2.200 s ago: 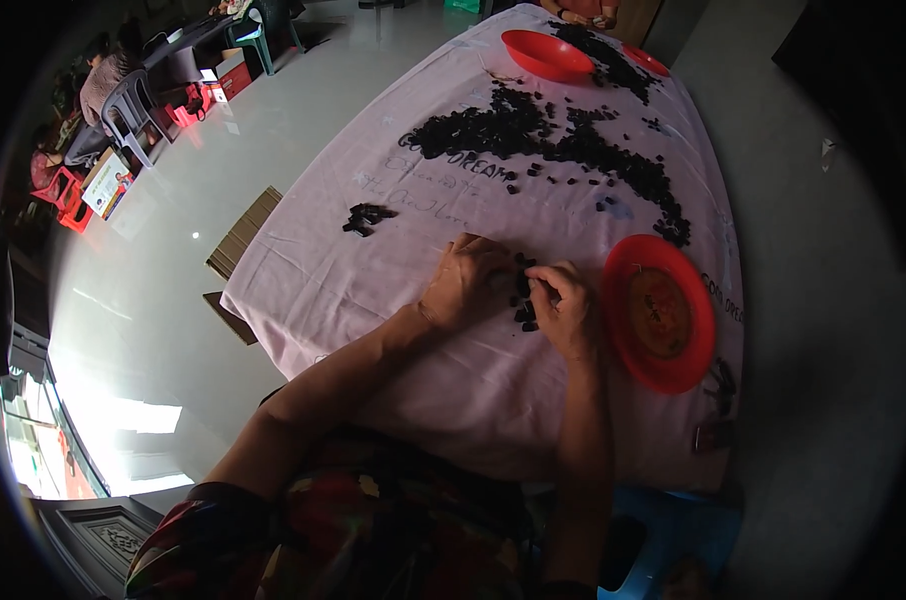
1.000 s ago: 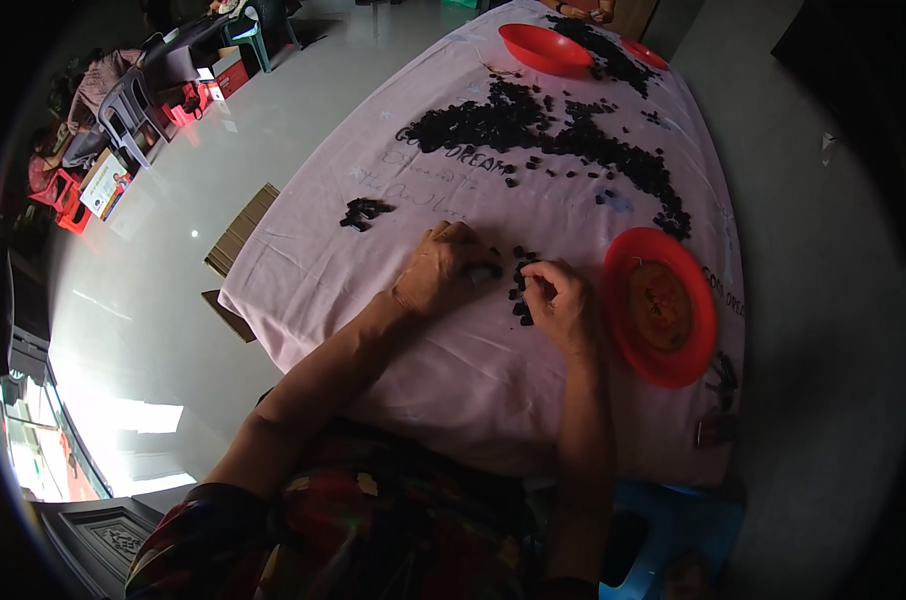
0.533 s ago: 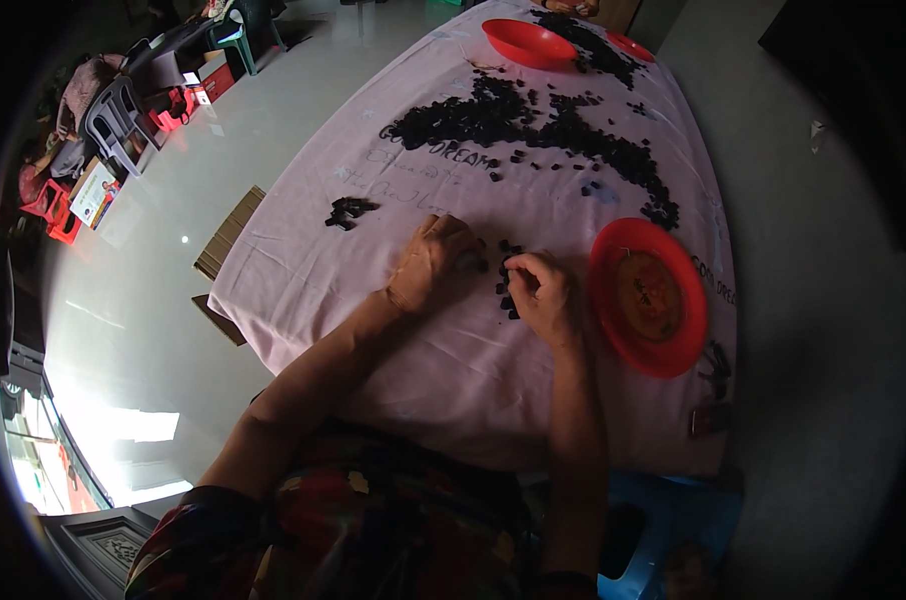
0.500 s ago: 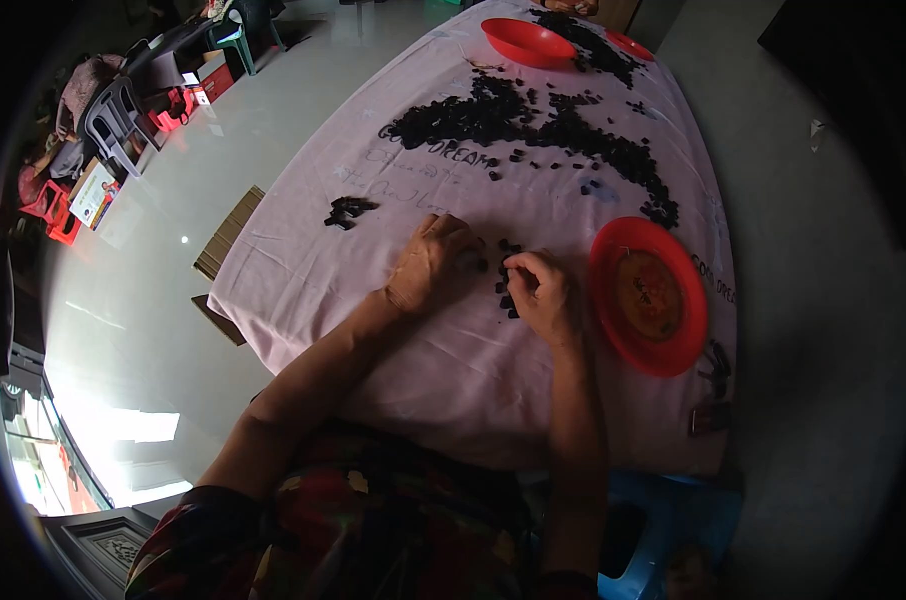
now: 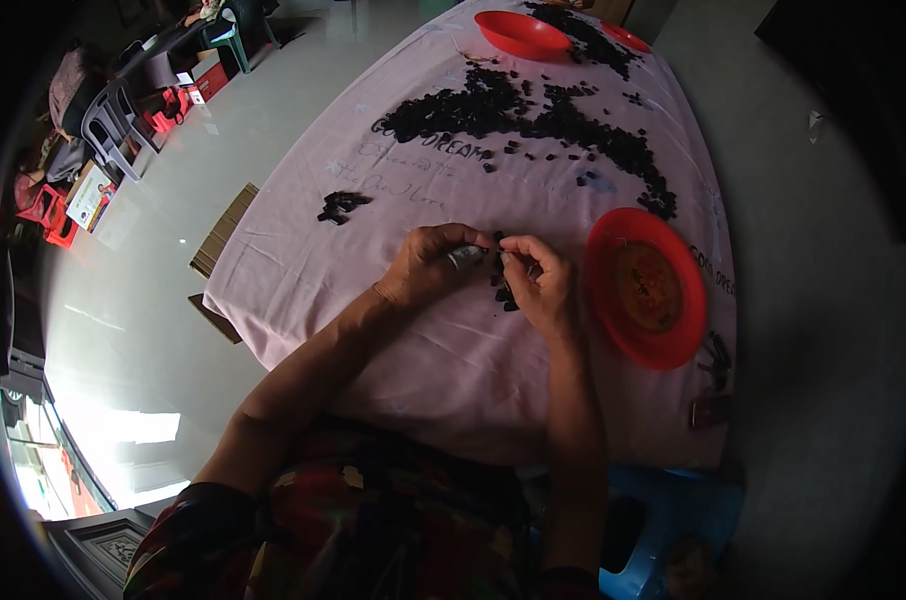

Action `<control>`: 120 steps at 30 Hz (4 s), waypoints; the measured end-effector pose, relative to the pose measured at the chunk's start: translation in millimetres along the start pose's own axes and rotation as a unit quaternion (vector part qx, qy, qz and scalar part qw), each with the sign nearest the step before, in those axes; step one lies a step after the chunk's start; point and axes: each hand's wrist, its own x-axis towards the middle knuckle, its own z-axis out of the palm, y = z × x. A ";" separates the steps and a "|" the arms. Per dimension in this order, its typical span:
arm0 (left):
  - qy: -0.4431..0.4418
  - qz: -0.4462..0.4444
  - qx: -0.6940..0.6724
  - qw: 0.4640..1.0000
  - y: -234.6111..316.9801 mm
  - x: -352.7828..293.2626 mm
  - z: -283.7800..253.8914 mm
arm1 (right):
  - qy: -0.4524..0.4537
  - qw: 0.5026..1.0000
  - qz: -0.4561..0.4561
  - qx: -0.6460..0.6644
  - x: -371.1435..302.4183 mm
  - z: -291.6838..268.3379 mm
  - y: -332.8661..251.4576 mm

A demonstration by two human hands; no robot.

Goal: The person assembles small black components together by hand at a table.

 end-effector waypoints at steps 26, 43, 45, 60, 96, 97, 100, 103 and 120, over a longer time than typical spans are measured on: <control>0.003 -0.013 0.002 1.000 -2.5 0.5 -2.9 | -0.048 0.997 0.047 0.045 -1.2 3.5 -5.0; -0.013 -0.010 0.004 1.000 -10.7 2.1 -4.5 | -0.042 0.997 0.042 0.055 -1.2 8.0 -12.0; -0.003 0.002 -0.020 1.000 -11.3 0.5 -2.8 | -0.050 0.996 0.049 0.062 -1.1 8.3 -11.7; 0.024 0.047 -0.024 0.998 -11.8 -0.5 0.5 | -0.063 0.997 0.039 0.003 0.2 4.8 -17.2; -0.015 -0.013 -0.093 0.995 -8.3 -0.6 -2.2 | -0.063 0.997 0.034 0.026 -1.7 6.1 -23.3; -0.015 -0.013 -0.091 0.996 -6.8 -1.2 -2.7 | -0.063 0.997 0.034 0.028 -1.7 5.7 -24.5; -0.011 -0.026 -0.088 0.996 -4.9 -2.0 -4.3 | -0.075 0.996 0.039 0.026 -1.2 5.1 -27.5; -0.022 -0.024 -0.124 0.992 -6.6 -0.5 -5.3 | -0.068 0.997 0.024 0.023 -0.5 4.4 -25.9; 0.007 -0.001 -0.105 0.994 -7.9 0.4 -3.1 | -0.062 0.998 0.017 0.011 -0.8 8.7 -25.3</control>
